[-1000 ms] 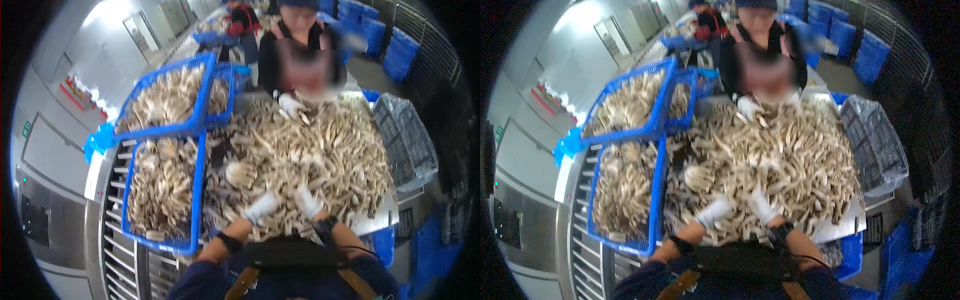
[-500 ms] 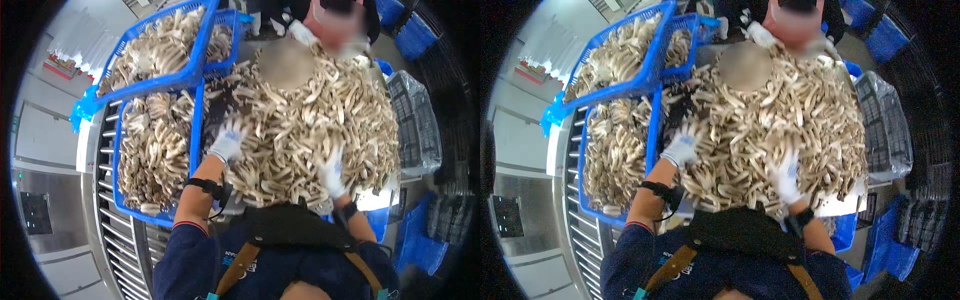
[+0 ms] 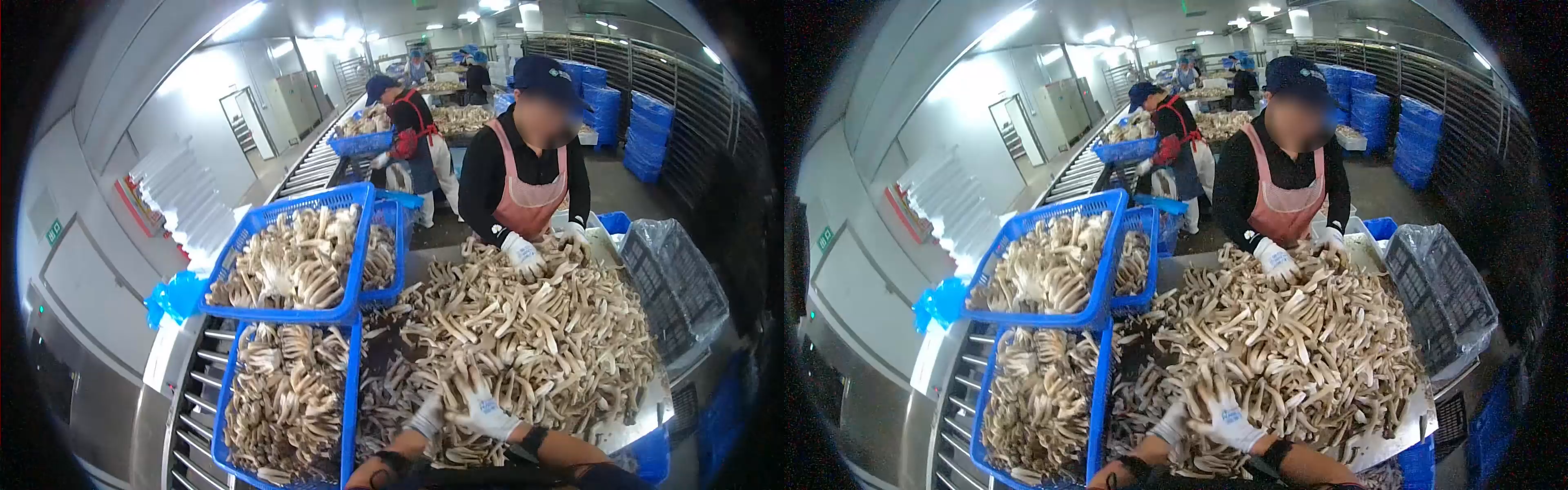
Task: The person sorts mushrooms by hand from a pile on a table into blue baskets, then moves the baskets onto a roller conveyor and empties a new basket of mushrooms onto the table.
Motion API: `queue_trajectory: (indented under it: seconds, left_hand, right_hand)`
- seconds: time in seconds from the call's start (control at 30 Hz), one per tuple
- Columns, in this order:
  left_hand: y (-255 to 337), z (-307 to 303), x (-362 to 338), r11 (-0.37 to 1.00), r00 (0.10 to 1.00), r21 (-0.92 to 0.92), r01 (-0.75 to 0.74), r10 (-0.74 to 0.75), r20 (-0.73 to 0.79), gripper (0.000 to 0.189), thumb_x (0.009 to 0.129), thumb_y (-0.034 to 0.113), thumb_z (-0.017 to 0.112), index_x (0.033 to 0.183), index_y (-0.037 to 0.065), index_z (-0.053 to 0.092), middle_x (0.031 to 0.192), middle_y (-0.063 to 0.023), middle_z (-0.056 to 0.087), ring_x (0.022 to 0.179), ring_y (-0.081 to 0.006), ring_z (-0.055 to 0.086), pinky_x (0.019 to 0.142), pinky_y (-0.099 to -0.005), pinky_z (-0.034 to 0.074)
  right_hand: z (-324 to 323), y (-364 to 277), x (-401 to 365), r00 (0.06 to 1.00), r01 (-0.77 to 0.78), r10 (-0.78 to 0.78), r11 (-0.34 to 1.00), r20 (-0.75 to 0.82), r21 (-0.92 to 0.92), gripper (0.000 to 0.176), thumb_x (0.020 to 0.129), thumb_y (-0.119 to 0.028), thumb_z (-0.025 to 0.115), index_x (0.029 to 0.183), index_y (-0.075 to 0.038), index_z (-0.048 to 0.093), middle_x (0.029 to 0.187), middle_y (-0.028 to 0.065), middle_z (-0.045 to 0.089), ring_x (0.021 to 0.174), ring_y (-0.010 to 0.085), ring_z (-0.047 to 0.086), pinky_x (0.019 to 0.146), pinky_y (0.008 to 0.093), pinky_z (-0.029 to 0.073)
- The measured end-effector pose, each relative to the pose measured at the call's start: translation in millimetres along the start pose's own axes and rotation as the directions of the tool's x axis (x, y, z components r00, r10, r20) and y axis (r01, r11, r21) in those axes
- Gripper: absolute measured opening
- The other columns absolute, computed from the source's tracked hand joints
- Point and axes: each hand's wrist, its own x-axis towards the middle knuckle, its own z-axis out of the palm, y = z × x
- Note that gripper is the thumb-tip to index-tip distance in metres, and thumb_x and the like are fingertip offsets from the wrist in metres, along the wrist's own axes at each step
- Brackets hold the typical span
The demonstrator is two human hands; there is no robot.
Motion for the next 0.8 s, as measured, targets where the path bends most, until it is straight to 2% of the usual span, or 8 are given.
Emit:
queue_trajectory:
  seconds: [0.1, 0.13, 0.23, 0.33, 0.4, 0.67, 0.73, 0.8]
  left_hand:
    - [-37.4, 8.1, -5.2, 0.908, 0.919, 0.157, -0.389, 0.395, -0.007, 0.043, 0.092, 0.018, 0.057, 0.133, 0.007, 0.047, 0.121, -0.0073, 0.057, 0.109, -0.0177, 0.055, 0.086, -0.0304, 0.051]
    - [-32.4, 5.8, -8.0, 0.797, 0.908, 0.442, -0.411, 0.402, 0.119, 0.037, 0.089, 0.011, 0.058, 0.125, 0.005, 0.051, 0.109, -0.0043, 0.060, 0.101, -0.0162, 0.058, 0.079, -0.0301, 0.051]
    - [-36.9, 27.4, -23.6, 0.650, 0.852, 0.555, -0.519, 0.443, 0.279, 0.043, 0.084, 0.001, 0.059, 0.125, 0.005, 0.047, 0.106, -0.0017, 0.059, 0.090, -0.0126, 0.059, 0.074, -0.0274, 0.051]
    - [-48.3, 10.2, -11.7, 0.647, 0.774, 0.427, -0.632, 0.557, 0.300, 0.044, 0.091, 0.024, 0.058, 0.129, 0.005, 0.047, 0.112, -0.0058, 0.061, 0.098, -0.0180, 0.060, 0.085, -0.0321, 0.051]
    - [-43.3, -5.7, -7.5, 0.969, 0.959, 0.092, -0.231, 0.211, 0.188, 0.053, 0.095, 0.041, 0.053, 0.134, 0.006, 0.045, 0.119, -0.0089, 0.060, 0.105, -0.0235, 0.060, 0.094, -0.0351, 0.049]
    - [-67.9, 20.0, -53.0, 0.848, 0.898, 0.297, -0.439, 0.407, 0.165, 0.053, 0.090, 0.009, 0.057, 0.137, 0.005, 0.033, 0.105, -0.0086, 0.057, 0.093, -0.0175, 0.058, 0.081, -0.0309, 0.051]
    - [-83.7, -15.7, -19.1, 0.938, 0.907, -0.050, -0.344, 0.345, 0.242, 0.047, 0.092, 0.014, 0.053, 0.137, 0.009, 0.038, 0.115, -0.0085, 0.056, 0.106, -0.0195, 0.053, 0.092, -0.0356, 0.045]
    - [-114.2, -107.2, 60.5, 0.872, 0.582, -0.456, 0.179, 0.280, 0.764, 0.042, 0.095, 0.018, 0.049, 0.136, 0.013, 0.043, 0.125, -0.0084, 0.055, 0.118, -0.0214, 0.049, 0.103, -0.0403, 0.038]
  right_hand:
    - [16.3, 42.0, -11.9, 0.992, 0.115, -0.119, 0.989, -0.033, -0.098, 0.063, 0.091, -0.026, 0.057, 0.144, -0.003, 0.031, 0.151, 0.0310, 0.012, 0.135, 0.0529, 0.020, 0.111, 0.0507, 0.024]
    - [22.3, 53.4, -12.0, 1.000, -0.005, 0.011, 0.954, -0.018, 0.300, 0.060, 0.092, -0.021, 0.054, 0.145, -0.003, 0.030, 0.150, 0.0266, 0.017, 0.133, 0.0469, 0.027, 0.109, 0.0461, 0.028]
    - [29.8, 65.2, -13.2, 0.881, -0.113, 0.449, -0.112, 0.152, 0.987, 0.054, 0.098, -0.016, 0.044, 0.147, -0.002, 0.025, 0.149, 0.0076, 0.030, 0.127, 0.0279, 0.042, 0.106, 0.0382, 0.035]
    - [24.1, 35.0, -35.4, 0.917, -0.289, 0.394, 0.541, 0.066, 0.790, 0.066, 0.096, -0.021, 0.051, 0.149, -0.004, 0.015, 0.152, 0.0096, 0.025, 0.124, 0.0228, 0.044, 0.096, 0.0332, 0.041]
    - [8.6, -0.8, -50.1, 0.942, -0.271, 0.314, 0.921, -0.122, 0.280, 0.075, 0.094, -0.025, 0.056, 0.150, -0.005, 0.010, 0.150, 0.0128, 0.025, 0.118, 0.0184, 0.047, 0.084, 0.0290, 0.047]
    - [51.1, 81.8, -48.9, 0.940, -0.332, 0.110, 0.081, 0.322, 0.940, 0.084, 0.093, -0.019, 0.049, 0.151, -0.015, -0.012, 0.159, 0.0095, 0.011, 0.141, 0.0257, 0.023, 0.112, 0.0350, 0.025]
    - [31.2, 32.5, -64.4, 0.941, -0.332, 0.167, 0.612, 0.293, 0.718, 0.085, 0.093, -0.026, 0.053, 0.152, -0.015, -0.006, 0.155, 0.0220, 0.008, 0.140, 0.0326, 0.023, 0.112, 0.0376, 0.024]
    - [16.7, -6.2, -74.0, 0.986, -0.154, 0.105, 0.877, 0.133, 0.454, 0.086, 0.092, -0.030, 0.057, 0.152, -0.016, -0.003, 0.153, 0.0280, 0.007, 0.138, 0.0381, 0.024, 0.111, 0.0400, 0.026]
